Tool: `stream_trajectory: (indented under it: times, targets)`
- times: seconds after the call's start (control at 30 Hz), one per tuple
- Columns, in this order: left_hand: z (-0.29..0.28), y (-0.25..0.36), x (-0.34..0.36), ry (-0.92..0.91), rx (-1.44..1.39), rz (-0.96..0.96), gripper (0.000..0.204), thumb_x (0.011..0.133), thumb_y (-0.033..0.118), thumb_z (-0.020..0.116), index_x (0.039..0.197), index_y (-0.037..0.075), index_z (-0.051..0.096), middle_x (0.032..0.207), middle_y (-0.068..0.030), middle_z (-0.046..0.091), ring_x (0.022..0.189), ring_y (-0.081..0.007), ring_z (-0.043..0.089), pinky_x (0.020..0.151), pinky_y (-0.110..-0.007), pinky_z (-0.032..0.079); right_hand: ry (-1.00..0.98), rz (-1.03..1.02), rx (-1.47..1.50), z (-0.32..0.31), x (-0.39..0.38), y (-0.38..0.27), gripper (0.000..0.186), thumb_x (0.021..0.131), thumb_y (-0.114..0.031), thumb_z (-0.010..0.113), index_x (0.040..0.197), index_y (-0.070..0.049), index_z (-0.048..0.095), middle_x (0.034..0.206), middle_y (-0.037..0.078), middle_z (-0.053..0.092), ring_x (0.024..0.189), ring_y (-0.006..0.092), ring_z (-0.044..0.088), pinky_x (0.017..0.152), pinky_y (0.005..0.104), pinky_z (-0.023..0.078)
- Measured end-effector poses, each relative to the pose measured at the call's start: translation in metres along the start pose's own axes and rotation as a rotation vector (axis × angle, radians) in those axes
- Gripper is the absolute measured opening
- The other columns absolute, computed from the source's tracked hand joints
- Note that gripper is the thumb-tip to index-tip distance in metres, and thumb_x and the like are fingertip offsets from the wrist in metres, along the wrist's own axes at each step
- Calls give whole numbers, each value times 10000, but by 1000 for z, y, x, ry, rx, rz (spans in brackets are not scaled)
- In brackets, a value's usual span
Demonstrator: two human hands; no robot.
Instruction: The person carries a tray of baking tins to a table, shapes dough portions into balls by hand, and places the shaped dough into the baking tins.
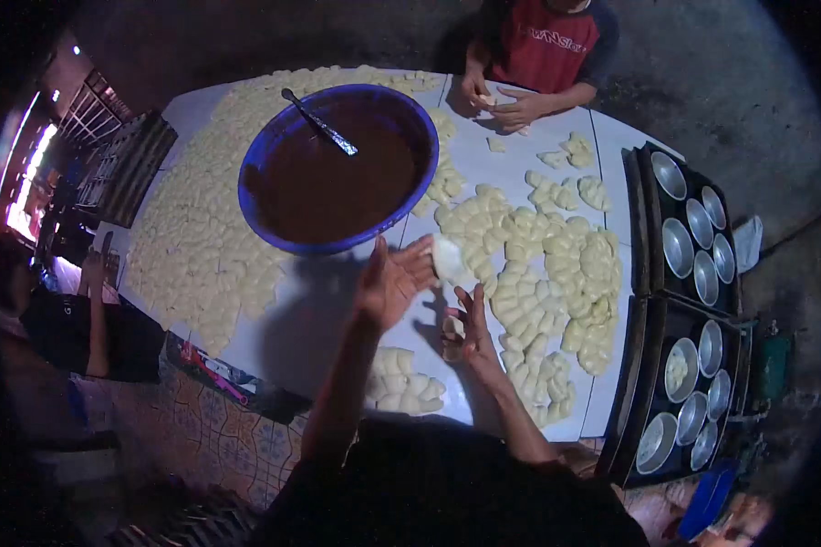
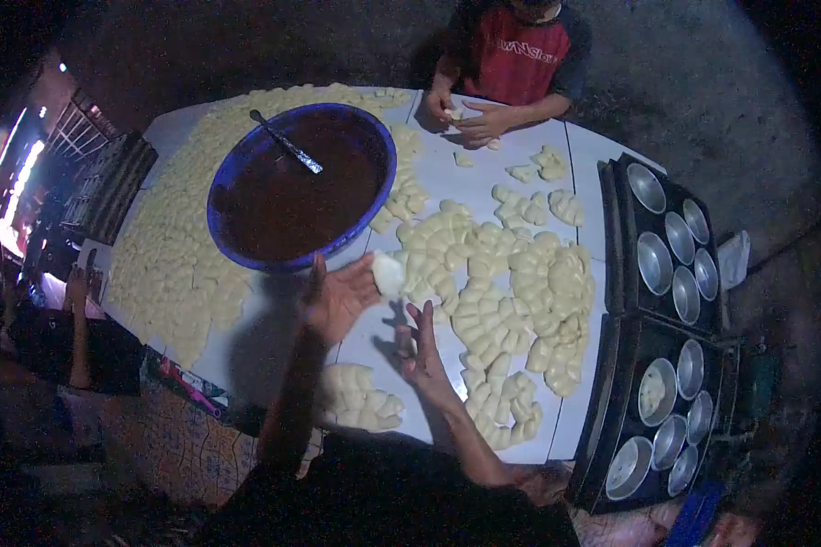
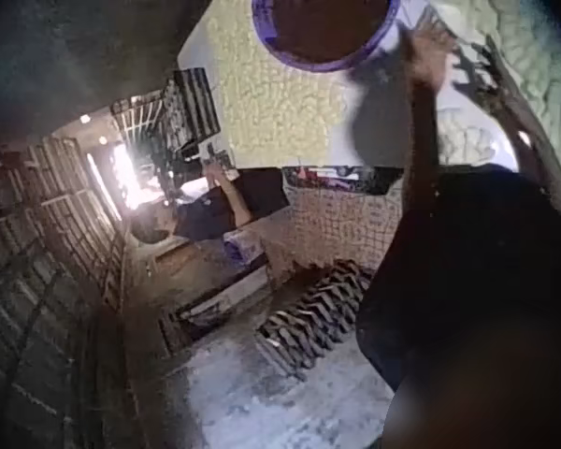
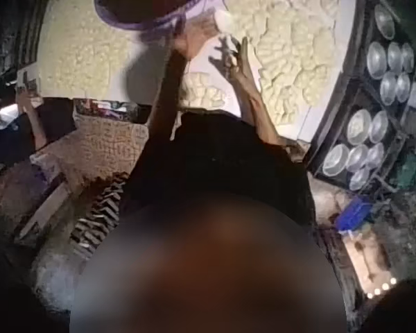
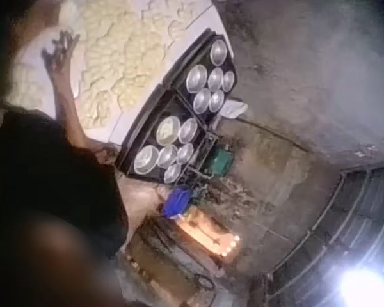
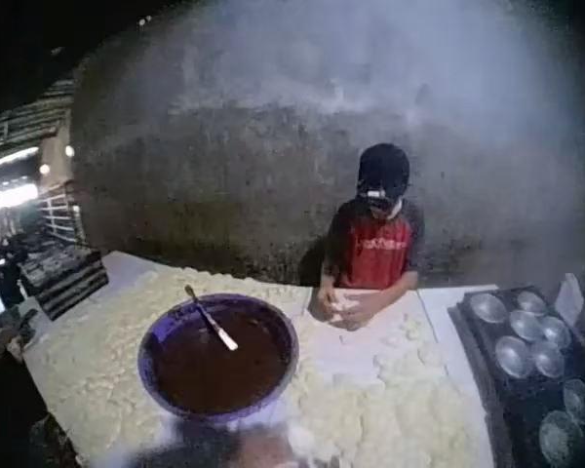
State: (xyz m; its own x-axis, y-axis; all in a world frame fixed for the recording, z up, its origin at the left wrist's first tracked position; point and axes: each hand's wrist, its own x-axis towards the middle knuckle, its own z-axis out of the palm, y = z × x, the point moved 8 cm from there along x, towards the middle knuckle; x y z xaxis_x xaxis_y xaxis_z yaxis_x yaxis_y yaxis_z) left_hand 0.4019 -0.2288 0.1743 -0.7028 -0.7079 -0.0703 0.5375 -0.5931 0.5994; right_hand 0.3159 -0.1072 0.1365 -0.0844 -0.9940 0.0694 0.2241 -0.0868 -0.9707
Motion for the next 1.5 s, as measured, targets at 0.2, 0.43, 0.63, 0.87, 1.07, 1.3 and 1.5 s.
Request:
stream_trajectory:
  times: [0.2,0.43,0.63,0.87,1.07,1.3,1.5]
  targets:
    - [-141,122,89,574,1385,-289,982,874,743,139,973,-69,682,938,-152,686,888,-224,621,881,-333,426,165,74,227,-12,-3,30,1064,781,-639,605,1497,-175,-30,1469,112,200,1180,236,397,905,408,452]
    - [-59,90,71,544,1666,138,682,956,554,242,912,23,667,805,-157,647,819,-377,598,773,-442,449,106,-33,21,-24,8,24,768,954,-328,510,1498,-159,-5,1432,171,351,1134,245,496,862,318,471]
    - [-4,-16,-20,404,336,-180,630,947,500,390,1202,-50,559,1141,-156,592,1000,-220,572,909,-370,418,249,382,970,8,24,62,474,968,-168,497,1367,43,350,1180,129,563,889,145,589,756,260,505]
    - [-21,-52,-90,588,255,-12,401,871,23,543,1269,-21,525,1126,-103,586,933,-143,591,795,-230,455,295,-129,-464,12,-8,-16,352,867,-65,593,1211,4,566,1015,100,537,886,170,544,703,280,483]
    - [12,-37,-101,210,803,111,405,860,-80,561,1261,-70,504,1010,-81,542,933,-161,616,801,-251,508,50,-298,-746,22,-21,-55,345,767,91,610,1095,-8,648,1064,135,565,955,207,544,761,280,482]
    - [27,-37,-116,144,693,220,176,877,3,605,1047,-44,602,991,-83,533,844,-138,596,725,-248,524,101,-364,-529,31,-32,-94,217,790,5,658,1007,2,667,1085,145,593,935,235,614,763,296,494]
    - [13,-67,-122,341,599,118,158,866,110,670,932,-18,605,942,-47,578,744,-66,539,587,-217,462,130,-89,-582,11,-59,-39,315,818,-73,665,1128,-32,624,999,96,617,898,190,601,722,272,490]
